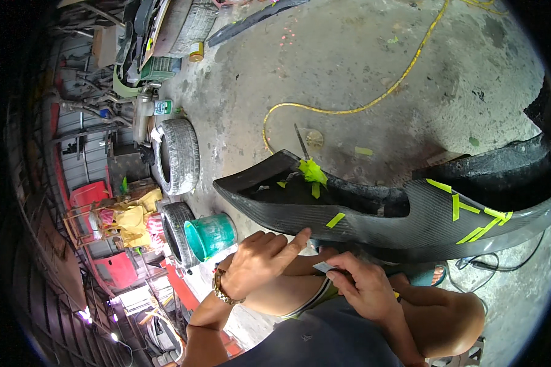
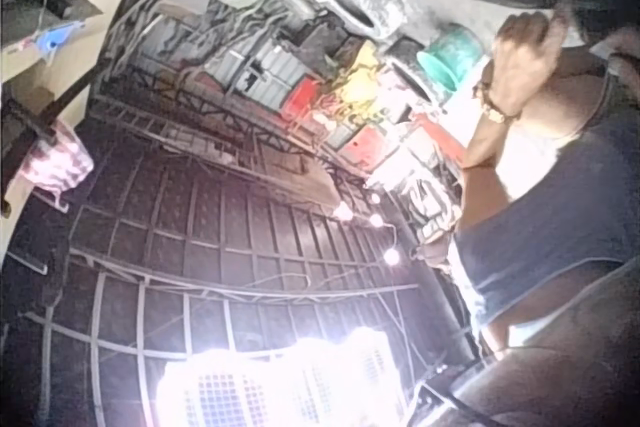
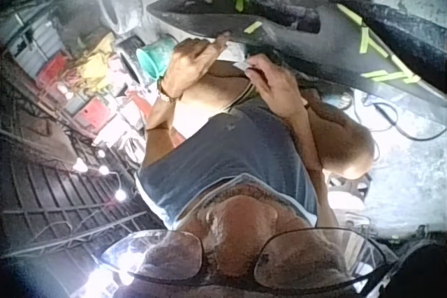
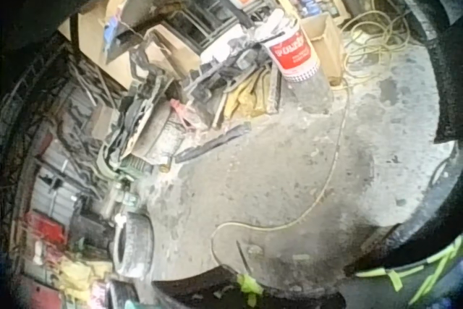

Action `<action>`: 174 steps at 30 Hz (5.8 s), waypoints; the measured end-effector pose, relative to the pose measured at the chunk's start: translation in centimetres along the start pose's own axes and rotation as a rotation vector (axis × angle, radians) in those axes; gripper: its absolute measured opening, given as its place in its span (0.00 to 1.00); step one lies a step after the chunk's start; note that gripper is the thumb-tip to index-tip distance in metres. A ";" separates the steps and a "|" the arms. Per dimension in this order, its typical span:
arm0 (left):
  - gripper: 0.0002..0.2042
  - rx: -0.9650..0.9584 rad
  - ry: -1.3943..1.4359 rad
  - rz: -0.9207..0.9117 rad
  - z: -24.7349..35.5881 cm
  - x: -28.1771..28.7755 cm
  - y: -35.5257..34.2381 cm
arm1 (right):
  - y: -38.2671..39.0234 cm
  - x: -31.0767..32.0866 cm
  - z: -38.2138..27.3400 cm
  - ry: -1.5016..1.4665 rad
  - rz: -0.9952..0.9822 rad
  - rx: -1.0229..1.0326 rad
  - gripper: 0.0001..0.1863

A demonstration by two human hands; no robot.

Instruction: The person applies small pieces of tape to a carbon fiber car bumper and uses a small tool to press a black trim piece into a recessed slot on the bumper.

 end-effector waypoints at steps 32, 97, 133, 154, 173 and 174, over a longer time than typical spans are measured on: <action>0.10 0.204 0.245 0.120 0.2 0.0 1.1 | 0.1 1.9 0.0 -0.022 -0.117 -0.001 0.11; 0.14 0.236 0.326 -0.053 -0.8 -0.4 -0.2 | -0.4 0.5 0.0 0.033 -0.074 -0.066 0.10; 0.07 0.629 1.028 -0.044 0.9 -6.4 6.5 | -0.1 0.0 0.5 0.077 -0.066 -0.011 0.08; 0.37 -0.023 0.027 0.140 -2.5 0.3 -4.0 | -1.0 1.1 -1.8 0.568 0.412 -0.120 0.07; 0.30 -0.086 0.128 0.180 -3.6 -0.3 -5.2 | -2.6 0.4 -1.9 0.760 0.318 -0.052 0.05; 0.29 -0.094 0.128 0.162 -3.7 -0.4 -5.2 | -2.6 0.4 -1.8 0.758 0.313 -0.056 0.05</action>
Point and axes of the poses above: each hand's wrist, its own y-axis away from the middle knuckle, its own x-axis out of the back of the hand, z = x × y, the point moved 2 cm from there along -y, towards the middle knuckle, and after that the axes turned 12 degrees about x, right-handed, at the moved point
